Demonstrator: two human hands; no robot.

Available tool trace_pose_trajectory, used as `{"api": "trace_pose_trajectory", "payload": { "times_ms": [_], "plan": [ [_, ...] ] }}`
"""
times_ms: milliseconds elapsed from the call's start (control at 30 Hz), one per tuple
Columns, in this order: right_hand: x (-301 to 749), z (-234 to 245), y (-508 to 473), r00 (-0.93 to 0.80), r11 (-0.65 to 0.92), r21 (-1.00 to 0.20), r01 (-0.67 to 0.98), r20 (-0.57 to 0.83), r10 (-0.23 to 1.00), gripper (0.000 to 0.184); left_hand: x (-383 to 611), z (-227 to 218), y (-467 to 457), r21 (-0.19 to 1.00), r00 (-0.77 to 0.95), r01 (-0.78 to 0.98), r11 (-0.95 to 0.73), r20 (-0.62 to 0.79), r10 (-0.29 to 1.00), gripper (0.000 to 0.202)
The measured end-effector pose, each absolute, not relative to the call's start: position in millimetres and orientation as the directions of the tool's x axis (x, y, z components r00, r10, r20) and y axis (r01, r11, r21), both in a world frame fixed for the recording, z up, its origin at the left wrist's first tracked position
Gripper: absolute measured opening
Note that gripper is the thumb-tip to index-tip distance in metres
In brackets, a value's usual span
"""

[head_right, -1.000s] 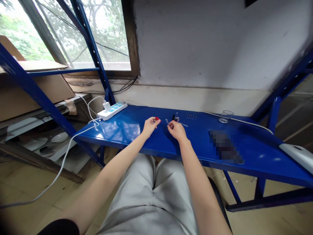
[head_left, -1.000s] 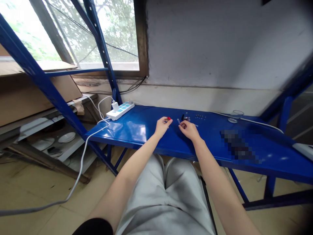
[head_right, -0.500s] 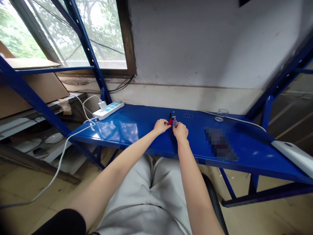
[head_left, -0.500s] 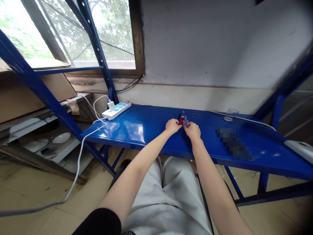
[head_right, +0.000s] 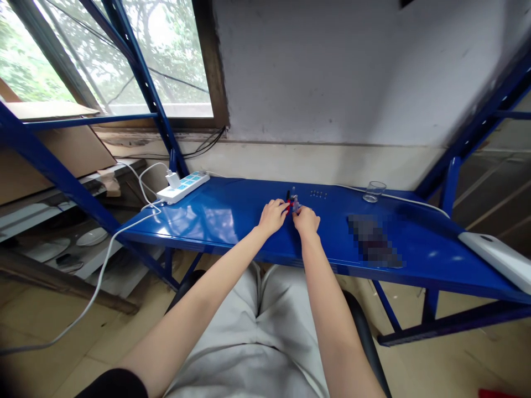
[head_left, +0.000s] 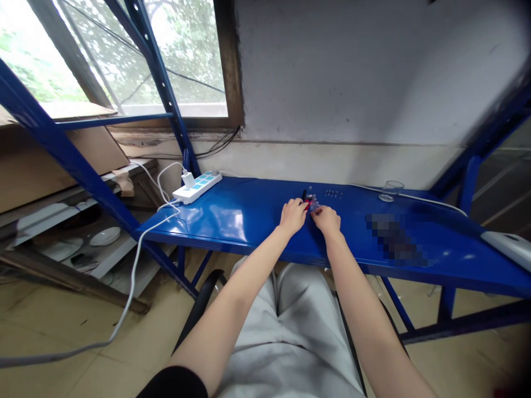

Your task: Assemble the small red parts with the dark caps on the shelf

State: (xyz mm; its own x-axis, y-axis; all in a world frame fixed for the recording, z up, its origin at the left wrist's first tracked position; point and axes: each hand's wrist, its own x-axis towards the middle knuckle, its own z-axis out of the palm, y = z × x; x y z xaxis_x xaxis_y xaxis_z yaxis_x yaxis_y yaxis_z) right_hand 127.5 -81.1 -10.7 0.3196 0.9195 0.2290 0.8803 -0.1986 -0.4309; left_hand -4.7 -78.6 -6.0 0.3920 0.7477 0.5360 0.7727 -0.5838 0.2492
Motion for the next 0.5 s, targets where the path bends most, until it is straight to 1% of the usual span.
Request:
{"api": "trace_pose_trajectory", "payload": {
  "times_ms": [100,200,267,400,500],
  "plan": [
    [126.7,-9.6,-82.0,0.320,-0.205,-0.428,0.880,0.216,0.922,0.017,-4.0,-6.7,-78.8,0.234,0.395,0.781,-0.579,0.533,0.748,0.030],
    [126.1,-7.8,-83.1,0.321,-0.209,-0.424,0.881,0.213,0.923,0.016,-4.4,-5.5,-79.1,0.248,0.376,0.779,-0.576,0.550,0.746,0.024],
    [126.0,-6.9,-83.5,0.311,-0.197,-0.423,0.884,0.219,0.925,0.015,-5.8,-3.7,-79.4,0.294,0.330,0.773,-0.562,0.570,0.752,0.021],
    [124.9,-7.0,-83.0,0.284,-0.166,-0.445,0.880,0.213,0.935,0.013,-9.8,-0.6,-78.5,0.457,0.136,0.720,-0.523,0.645,0.752,0.018],
    [122.8,-8.5,-81.8,0.233,-0.103,-0.448,0.888,0.246,0.941,0.013,-11.9,-1.0,-76.3,0.512,0.056,0.656,-0.554,0.699,0.713,0.016]
  ]
}}
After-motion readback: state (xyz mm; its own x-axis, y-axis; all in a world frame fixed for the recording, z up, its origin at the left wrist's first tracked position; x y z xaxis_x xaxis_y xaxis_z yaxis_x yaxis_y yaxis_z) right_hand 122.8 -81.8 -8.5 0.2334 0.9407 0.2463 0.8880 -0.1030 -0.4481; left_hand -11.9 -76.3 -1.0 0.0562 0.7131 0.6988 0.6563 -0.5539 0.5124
